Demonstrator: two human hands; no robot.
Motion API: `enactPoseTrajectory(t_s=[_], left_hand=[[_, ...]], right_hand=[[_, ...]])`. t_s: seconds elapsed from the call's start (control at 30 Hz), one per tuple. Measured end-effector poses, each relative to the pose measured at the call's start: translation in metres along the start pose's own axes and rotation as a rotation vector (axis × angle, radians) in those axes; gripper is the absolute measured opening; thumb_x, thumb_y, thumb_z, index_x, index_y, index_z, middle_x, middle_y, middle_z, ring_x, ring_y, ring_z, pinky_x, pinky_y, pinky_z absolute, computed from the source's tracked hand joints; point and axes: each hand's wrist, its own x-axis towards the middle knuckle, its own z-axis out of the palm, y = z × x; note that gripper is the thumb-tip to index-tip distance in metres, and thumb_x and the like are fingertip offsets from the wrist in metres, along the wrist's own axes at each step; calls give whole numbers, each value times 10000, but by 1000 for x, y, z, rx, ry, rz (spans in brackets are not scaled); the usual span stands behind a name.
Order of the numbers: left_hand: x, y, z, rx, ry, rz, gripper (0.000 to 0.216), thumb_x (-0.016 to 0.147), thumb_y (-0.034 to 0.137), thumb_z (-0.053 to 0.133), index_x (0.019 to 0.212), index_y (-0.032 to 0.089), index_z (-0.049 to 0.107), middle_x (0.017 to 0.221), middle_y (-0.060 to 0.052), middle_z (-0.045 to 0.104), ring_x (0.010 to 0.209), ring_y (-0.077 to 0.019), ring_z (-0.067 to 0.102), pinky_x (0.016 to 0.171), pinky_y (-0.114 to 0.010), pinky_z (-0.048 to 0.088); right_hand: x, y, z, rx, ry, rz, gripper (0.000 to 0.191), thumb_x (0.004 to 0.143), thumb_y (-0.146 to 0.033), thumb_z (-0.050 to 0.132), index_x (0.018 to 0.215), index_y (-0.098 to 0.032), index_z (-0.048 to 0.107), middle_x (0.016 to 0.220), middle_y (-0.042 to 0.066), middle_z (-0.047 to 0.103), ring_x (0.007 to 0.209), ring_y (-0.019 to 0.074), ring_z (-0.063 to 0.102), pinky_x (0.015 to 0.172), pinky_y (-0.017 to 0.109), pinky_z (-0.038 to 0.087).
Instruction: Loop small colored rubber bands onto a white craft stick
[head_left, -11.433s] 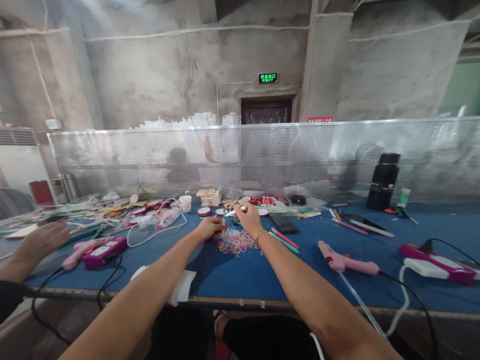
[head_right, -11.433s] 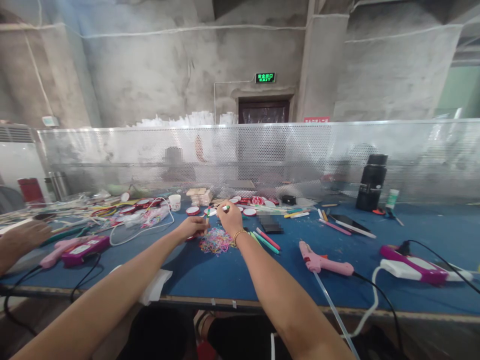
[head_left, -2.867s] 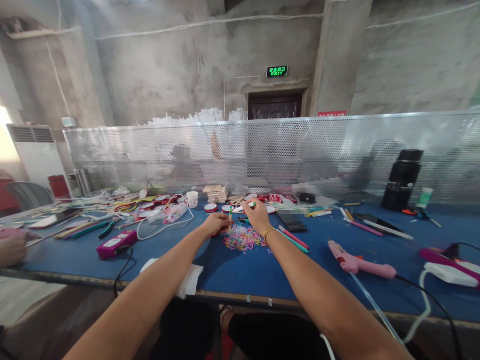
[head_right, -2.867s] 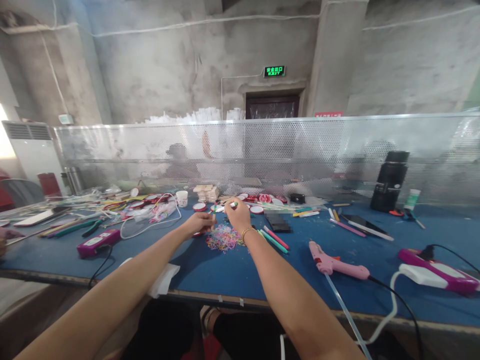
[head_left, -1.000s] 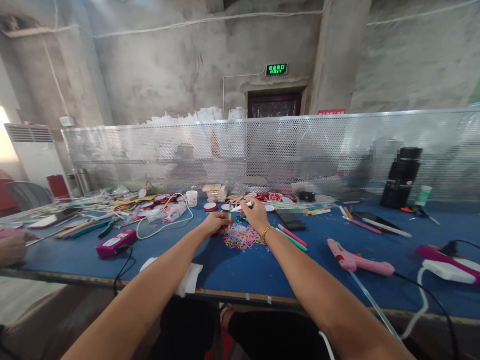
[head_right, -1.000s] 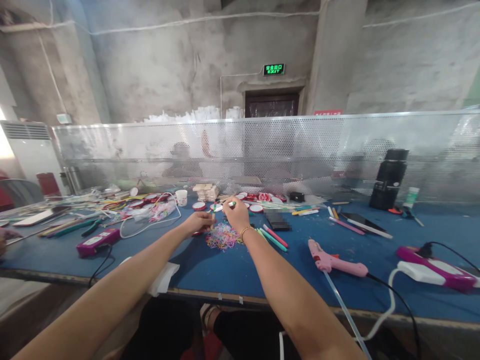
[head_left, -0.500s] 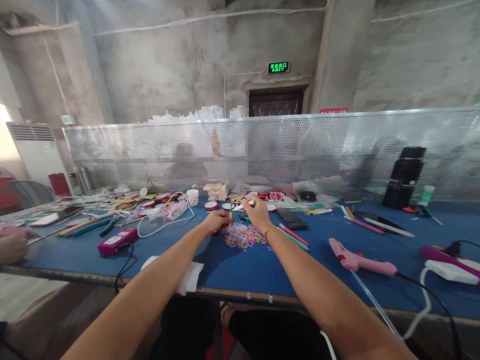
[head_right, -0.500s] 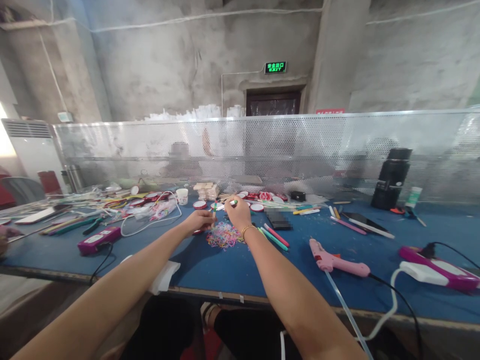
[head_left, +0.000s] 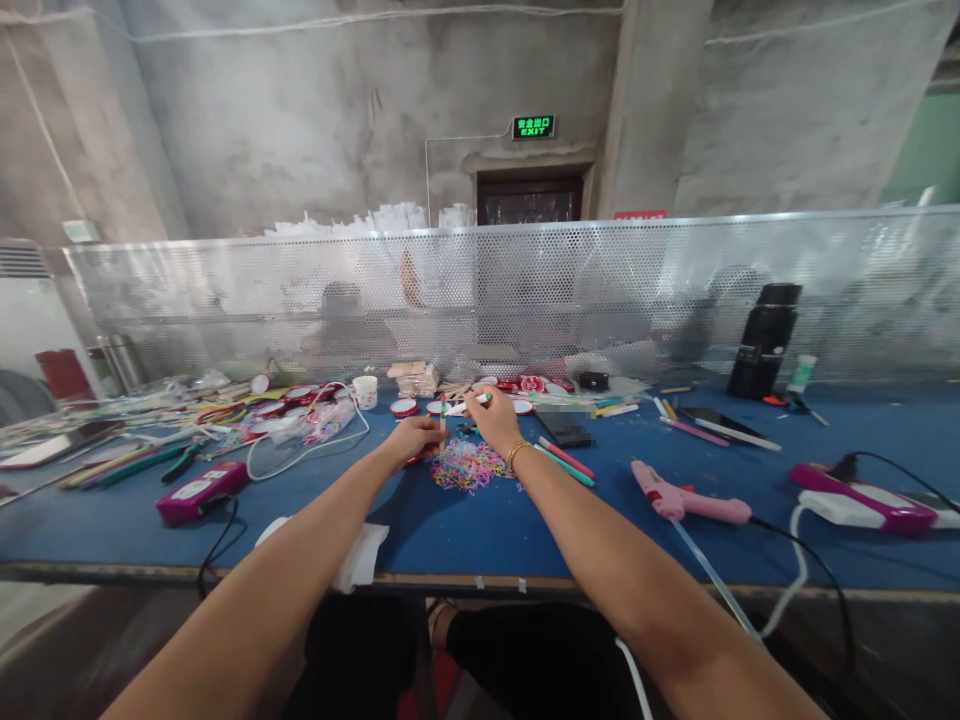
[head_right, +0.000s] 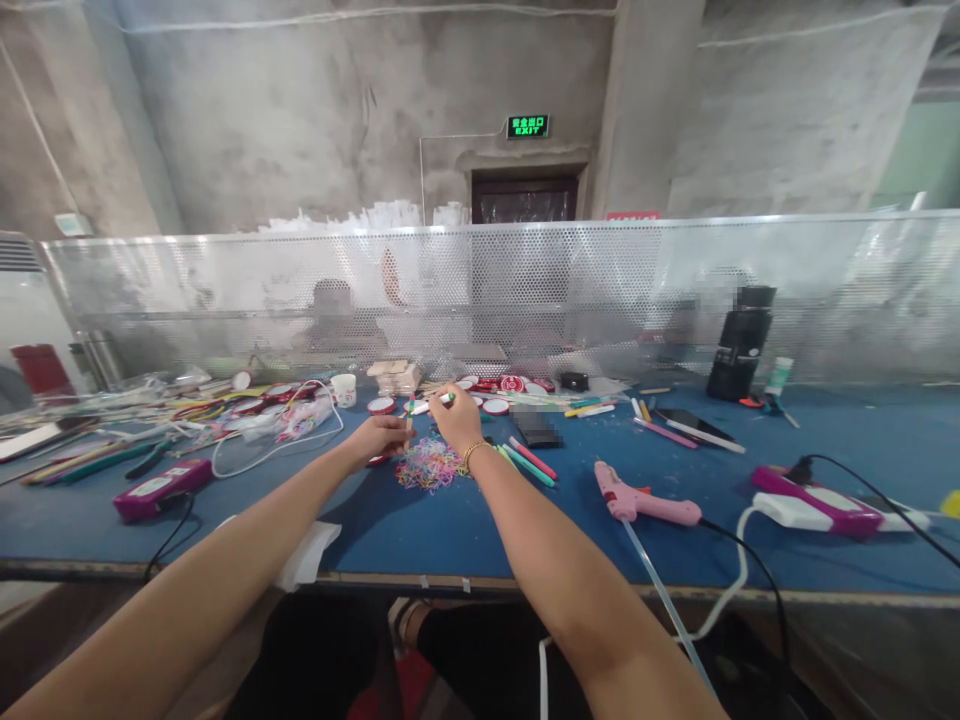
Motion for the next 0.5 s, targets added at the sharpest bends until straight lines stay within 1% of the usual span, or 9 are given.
enactPoseTrajectory(t_s=[0.1,0.23,0.33,0.4,0.5], left_hand=[[-1,1,0,-6,-7,1,297,529,360,793,660,142,640,565,-8,614,491,-91,519,462,-210,352],[-2,2,1,-15,-7,12,329,514,383,802,667,139,643,558,-9,608,485,-92,513,458,-214,340],[-3,2,2,-18,-10,12,364,498,410,809,675,140,640,557,-7,603,484,-92,513,462,-215,335],[-5,2,2,-15,-15,14,371,504,428,804,664,141,631,560,-8,601,490,-94,518,468,-216,338],[-6,0,2,0,-40,35,357,522,434,794,613,146,603,558,-8,600,489,-93,510,470,-219,339]], right_hand=[[0,1,0,-3,-12,-1,141,741,-337,509,712,-213,570,588,-20,638,545,144,564,589,247,436],[0,0,-1,-31,26,-23,134,738,-316,503,681,-214,568,617,-11,650,589,150,580,614,250,441],[-1,-1,-1,-19,14,-37,136,743,-314,503,670,-215,561,615,-13,649,573,149,573,609,252,443],[-2,-1,-1,-23,4,-45,142,744,-320,508,661,-215,555,597,-17,640,545,148,563,602,256,443],[-2,2,0,-40,23,-27,148,749,-329,512,670,-215,564,588,-10,639,544,157,565,601,264,443]])
